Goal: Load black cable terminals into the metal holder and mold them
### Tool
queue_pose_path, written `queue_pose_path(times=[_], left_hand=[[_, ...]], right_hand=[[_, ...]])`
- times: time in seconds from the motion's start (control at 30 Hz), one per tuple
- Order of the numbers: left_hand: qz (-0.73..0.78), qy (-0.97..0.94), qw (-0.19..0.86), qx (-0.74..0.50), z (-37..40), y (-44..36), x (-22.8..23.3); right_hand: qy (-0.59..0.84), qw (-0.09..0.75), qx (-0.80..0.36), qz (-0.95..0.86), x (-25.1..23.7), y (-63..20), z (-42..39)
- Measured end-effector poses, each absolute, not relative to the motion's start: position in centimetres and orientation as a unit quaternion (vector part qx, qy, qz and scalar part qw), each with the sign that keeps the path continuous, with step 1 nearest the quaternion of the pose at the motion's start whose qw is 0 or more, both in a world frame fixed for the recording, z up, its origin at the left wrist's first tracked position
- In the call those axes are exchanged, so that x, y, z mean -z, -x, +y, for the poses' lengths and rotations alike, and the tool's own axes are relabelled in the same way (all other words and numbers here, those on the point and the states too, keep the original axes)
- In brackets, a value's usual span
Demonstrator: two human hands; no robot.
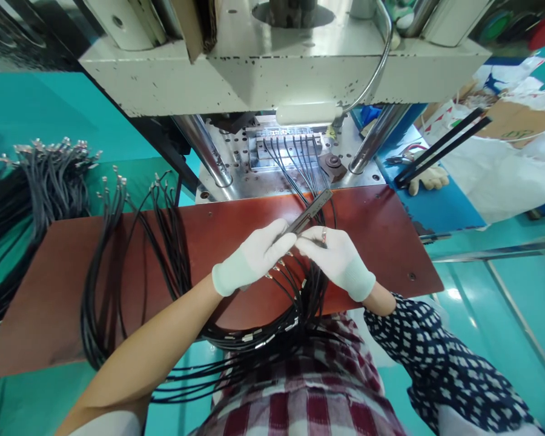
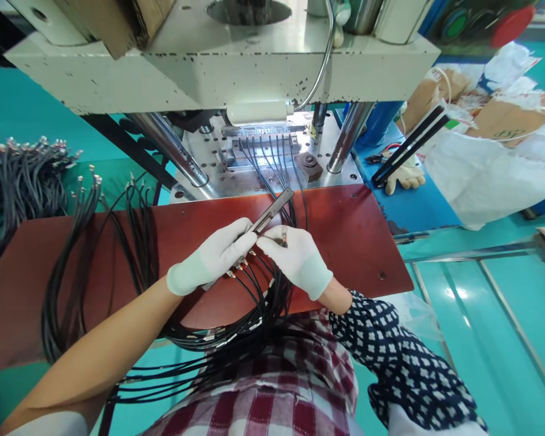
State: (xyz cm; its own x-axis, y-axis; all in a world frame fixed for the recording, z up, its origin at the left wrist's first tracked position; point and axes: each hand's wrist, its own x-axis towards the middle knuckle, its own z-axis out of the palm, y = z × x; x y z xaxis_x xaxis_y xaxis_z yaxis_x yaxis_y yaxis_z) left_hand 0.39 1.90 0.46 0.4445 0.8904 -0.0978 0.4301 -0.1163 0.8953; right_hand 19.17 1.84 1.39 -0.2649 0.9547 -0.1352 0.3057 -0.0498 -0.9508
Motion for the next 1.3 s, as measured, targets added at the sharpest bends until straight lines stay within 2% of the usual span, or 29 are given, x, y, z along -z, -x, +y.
queue_pose_path(times=[0.17,0.3,0.37,0.53,0.73,0.97,1.1,1.2,1.3], left_hand=[[0.429,-0.619,0.602,-0.265,2.0,0.2,-0.1],[0.391,-0.585,0.657,-0.272,2.1,0.4,0.1],[0.371,-0.576,0.676,-0.272,2.2,0.4,0.1],[0.337,-0.581,0.691,-0.268,2.5,0.3,0.1],[0.346,-0.597,0.68,-0.249,2.3,0.4,0.0],[0.452,-0.708,0.489,-0.233,1.9,-0.3,-0.2],[0.434,-0.642,0.588,-0.231,1.8,-0.4,0.1],[0.418,-0.594,0.647,-0.234,1.9,-0.3,0.3],[0.409,-0.582,0.66,-0.241,2.1,-0.2,0.5]], right_hand=[[0.49,0.29,-0.615,-0.545,-1.8,-21.8,1.5],[0.433,0.337,-0.693,-0.467,-1.4,-22.8,0.8],[0.454,0.345,-0.676,-0.467,-1.5,-22.3,0.7],[0.522,0.28,-0.581,-0.558,-2.7,-20.5,1.6],[0.511,0.258,-0.569,-0.59,-3.2,-20.4,2.3],[0.493,0.248,-0.508,-0.661,-2.6,-20.1,2.7],[0.45,0.234,-0.525,-0.684,-1.7,-21.6,3.2],[0.439,0.295,-0.561,-0.637,-0.9,-24.6,2.5],[0.482,0.353,-0.505,-0.623,-0.1,-27.0,0.2]])
